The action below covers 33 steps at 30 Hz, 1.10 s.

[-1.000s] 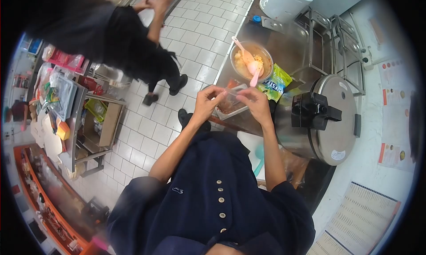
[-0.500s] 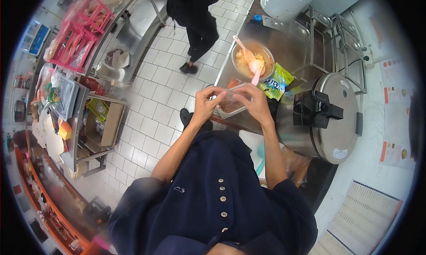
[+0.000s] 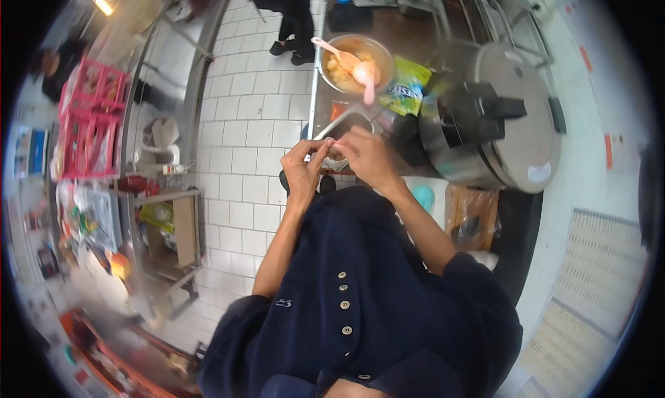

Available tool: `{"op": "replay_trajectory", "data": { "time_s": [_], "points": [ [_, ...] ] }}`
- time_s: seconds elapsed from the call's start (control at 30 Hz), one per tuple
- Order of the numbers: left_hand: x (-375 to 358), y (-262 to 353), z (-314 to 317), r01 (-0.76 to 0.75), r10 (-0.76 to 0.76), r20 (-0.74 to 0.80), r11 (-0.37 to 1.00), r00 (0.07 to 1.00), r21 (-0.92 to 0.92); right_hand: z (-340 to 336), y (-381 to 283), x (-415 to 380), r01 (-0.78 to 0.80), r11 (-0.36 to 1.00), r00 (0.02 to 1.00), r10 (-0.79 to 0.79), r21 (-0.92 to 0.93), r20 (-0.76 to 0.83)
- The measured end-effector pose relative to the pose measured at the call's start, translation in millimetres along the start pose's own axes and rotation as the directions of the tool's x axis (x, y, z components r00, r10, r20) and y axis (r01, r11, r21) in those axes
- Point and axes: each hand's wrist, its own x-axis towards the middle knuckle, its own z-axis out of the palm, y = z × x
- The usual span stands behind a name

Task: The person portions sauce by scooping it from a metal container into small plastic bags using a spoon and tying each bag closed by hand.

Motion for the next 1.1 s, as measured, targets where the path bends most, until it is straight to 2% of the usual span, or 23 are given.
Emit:
{"op": "replay_trajectory", "data": {
  "time_s": [0.07, 0.13, 0.2, 0.27, 0.3, 0.33, 0.37, 0.4, 0.47, 0.53, 0.6, 0.63, 0.67, 0.7, 0.73, 0.77, 0.83, 0.87, 0.9, 0.93, 1.0, 1.03, 1.1],
  "points": [
    [-4.9, 3.6, 4.8, -0.044, 0.046, 0.088, 0.999, 0.995, -0.022, -3.1, 12.2, -18.0, -0.058, 0.997, 0.998, 0.059, 0.048, -0.021],
    [-8.5, -2.7, 12.4, -0.097, 0.09, 0.142, 0.994, 0.986, 0.046, -2.4, 27.2, -37.1, -0.092, 0.996, 0.988, 0.091, -0.002, -0.121],
    [-10.5, -9.3, 20.7, -0.155, 0.125, 0.318, 0.986, 0.94, 0.069, -12.4, 26.2, -59.8, -0.215, 0.976, 0.959, 0.218, 0.038, -0.181],
    [-15.8, -13.1, 27.6, -0.18, 0.141, 0.39, 0.982, 0.91, 0.065, -19.0, 35.3, -91.0, -0.241, 0.97, 0.946, 0.244, 0.044, -0.213],
    [-16.9, -10.3, 28.5, -0.08, 0.068, 0.42, 0.997, 0.905, 0.011, -17.5, 41.5, -106.0, -0.217, 0.974, 0.93, 0.225, 0.059, -0.292],
    [-18.8, -12.4, 29.4, -0.074, 0.057, 0.431, 0.997, 0.9, 0.021, -13.7, 47.9, -119.6, -0.182, 0.98, 0.914, 0.198, 0.079, -0.353],
    [-17.7, -14.4, 28.3, -0.055, 0.042, 0.439, 0.998, 0.898, 0.017, -24.9, 35.4, -127.7, -0.459, 0.865, 0.852, 0.493, 0.201, -0.178],
    [-12.9, -16.8, 25.4, -0.042, 0.032, 0.437, 0.999, 0.899, 0.014, -20.6, 42.2, -137.6, -0.43, 0.881, 0.839, 0.471, 0.198, -0.272],
    [-5.3, -30.3, 19.0, 0.045, -0.036, 0.461, 0.999, 0.887, -0.008, -20.8, 48.2, -146.6, -0.483, 0.843, 0.759, 0.537, 0.236, -0.367],
    [2.8, -44.4, 9.8, 0.009, -0.028, 0.416, 0.999, 0.909, 0.049, -21.9, 60.6, -146.1, -0.477, 0.843, 0.713, 0.537, 0.25, -0.451],
    [6.3, -67.7, -2.7, 0.113, -0.152, 0.397, 0.987, 0.905, 0.118, -31.4, 58.6, -132.1, -0.428, 0.864, 0.738, 0.503, 0.264, -0.45],
    [8.9, -70.5, -10.4, 0.148, -0.161, 0.398, 0.987, 0.903, 0.062, -33.7, 51.3, -117.6, -0.431, 0.814, 0.732, 0.568, 0.39, -0.377],
    [9.9, -69.1, -17.4, 0.173, -0.161, 0.406, 0.985, 0.9, 0.008, -29.5, 55.4, -106.0, -0.424, 0.796, 0.748, 0.576, 0.432, -0.329],
    [11.7, -64.0, -23.7, 0.12, -0.089, 0.427, 0.992, 0.9, -0.046, -26.7, 63.1, -94.4, -0.435, 0.82, 0.828, 0.527, 0.372, -0.193],
    [13.4, -60.6, -28.4, 0.066, -0.014, 0.452, 0.993, 0.892, -0.099, -24.6, 43.9, -70.4, -0.426, 0.883, 0.881, 0.454, 0.196, -0.131],
    [14.7, -59.9, -29.9, 0.04, 0.02, 0.433, 0.991, 0.901, -0.128, -17.3, 28.5, -46.9, -0.457, 0.871, 0.879, 0.473, 0.182, -0.055],
    [12.2, -66.3, -44.7, 0.01, 0.045, 0.36, 0.989, 0.932, -0.15, 9.5, 34.8, -11.1, -0.39, 0.916, 0.921, 0.388, 0.089, 0.037],
    [9.9, -71.2, -53.7, 0.097, -0.06, 0.297, 0.989, 0.953, -0.113, 23.5, 27.8, 9.4, -0.365, 0.929, 0.929, 0.359, 0.066, 0.092],
    [8.4, -77.4, -60.6, 0.185, -0.16, 0.233, 0.979, 0.959, -0.089, 37.0, 26.1, 29.0, -0.293, 0.954, 0.948, 0.298, -0.056, 0.115],
    [7.9, -89.6, -71.1, 0.174, -0.155, 0.184, 0.98, 0.971, -0.098, 64.9, 60.2, 39.5, -0.251, 0.966, 0.957, 0.256, -0.053, 0.139],
    [-2.3, -125.5, -104.7, 0.364, -0.358, 0.078, 0.926, 0.931, -0.095, 109.9, 64.8, 80.0, -0.473, 0.829, 0.878, 0.412, 0.3, 0.246],
    [-13.3, -150.6, -118.7, 0.386, -0.389, -0.004, 0.915, 0.921, -0.118, 133.4, 76.4, 98.8, -0.456, 0.842, 0.881, 0.383, 0.289, 0.276],
    [-40.1, -193.7, -152.8, 0.459, -0.472, -0.138, 0.881, 0.871, -0.117, 193.8, 103.6, 131.4, -0.663, 0.69, 0.733, 0.519, 0.29, 0.441]
  ]
}}
